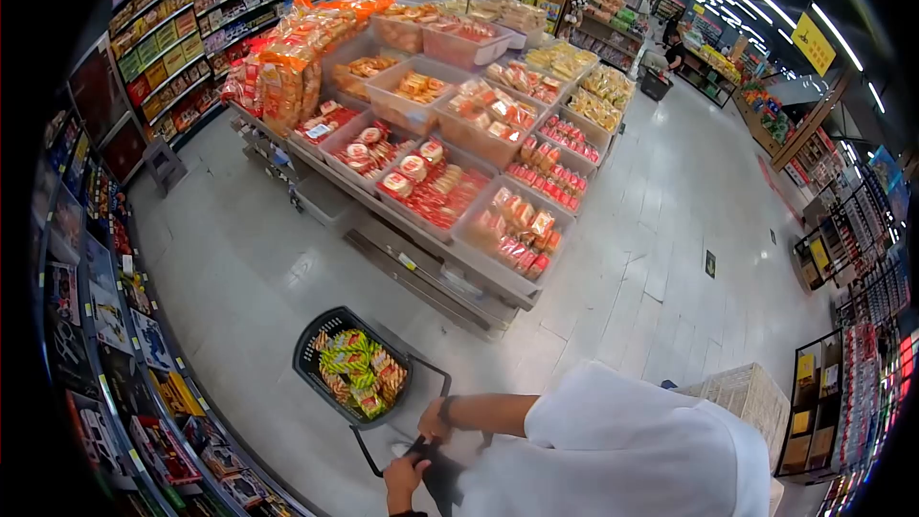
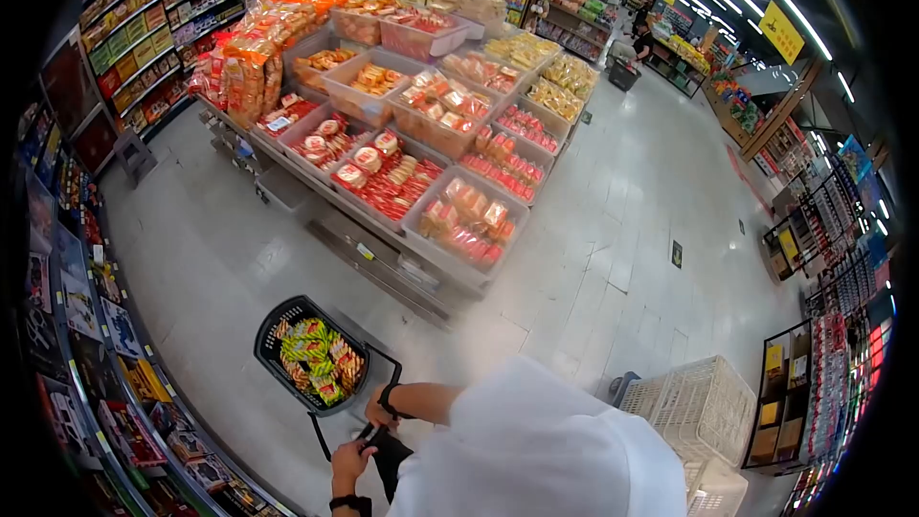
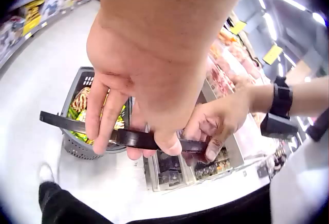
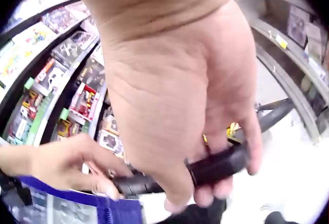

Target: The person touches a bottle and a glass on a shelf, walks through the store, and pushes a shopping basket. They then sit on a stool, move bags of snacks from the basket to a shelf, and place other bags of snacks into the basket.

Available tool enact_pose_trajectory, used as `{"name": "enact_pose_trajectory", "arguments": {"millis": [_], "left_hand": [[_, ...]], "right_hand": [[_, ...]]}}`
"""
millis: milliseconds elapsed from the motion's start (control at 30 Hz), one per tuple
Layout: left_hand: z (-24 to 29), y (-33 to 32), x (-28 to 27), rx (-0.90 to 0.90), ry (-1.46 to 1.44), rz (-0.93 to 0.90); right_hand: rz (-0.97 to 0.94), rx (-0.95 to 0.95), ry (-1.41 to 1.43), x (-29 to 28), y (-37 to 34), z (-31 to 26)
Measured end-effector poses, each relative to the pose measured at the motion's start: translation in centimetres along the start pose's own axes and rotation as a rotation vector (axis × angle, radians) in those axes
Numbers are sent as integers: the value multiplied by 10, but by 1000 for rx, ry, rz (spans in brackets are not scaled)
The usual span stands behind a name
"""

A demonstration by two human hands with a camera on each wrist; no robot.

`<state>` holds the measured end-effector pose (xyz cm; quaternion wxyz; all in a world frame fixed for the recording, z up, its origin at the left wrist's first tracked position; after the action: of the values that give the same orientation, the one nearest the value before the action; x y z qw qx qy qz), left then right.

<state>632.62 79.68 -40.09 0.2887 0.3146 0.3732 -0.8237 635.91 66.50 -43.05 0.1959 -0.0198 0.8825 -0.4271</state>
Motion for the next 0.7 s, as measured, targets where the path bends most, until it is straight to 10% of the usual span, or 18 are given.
{"name": "enact_pose_trajectory", "arguments": {"millis": [233,367,533,700], "left_hand": [[-88,57,-111,-89,-12,233],[-129,80,-158,-78,-13,167],[-167,121,-180,-146,33,-5],[-266,197,-257,-281,163,-61]], "right_hand": [[655,139,55,-130,32,1],[550,146,236,-179,80,18],[302,176,-234,-245,82,8],[403,118,-283,-370,144,15]]}}
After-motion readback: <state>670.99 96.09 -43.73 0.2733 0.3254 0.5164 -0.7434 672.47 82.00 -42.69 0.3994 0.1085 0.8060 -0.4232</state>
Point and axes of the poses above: each hand's wrist, its own y-axis towards the middle knuckle, its own x-axis out of the palm, z = x × y, the point moved 7 cm from there along y, towards the middle knuckle, and after that the axes turned 6 degrees about x, right-handed, at the moved point
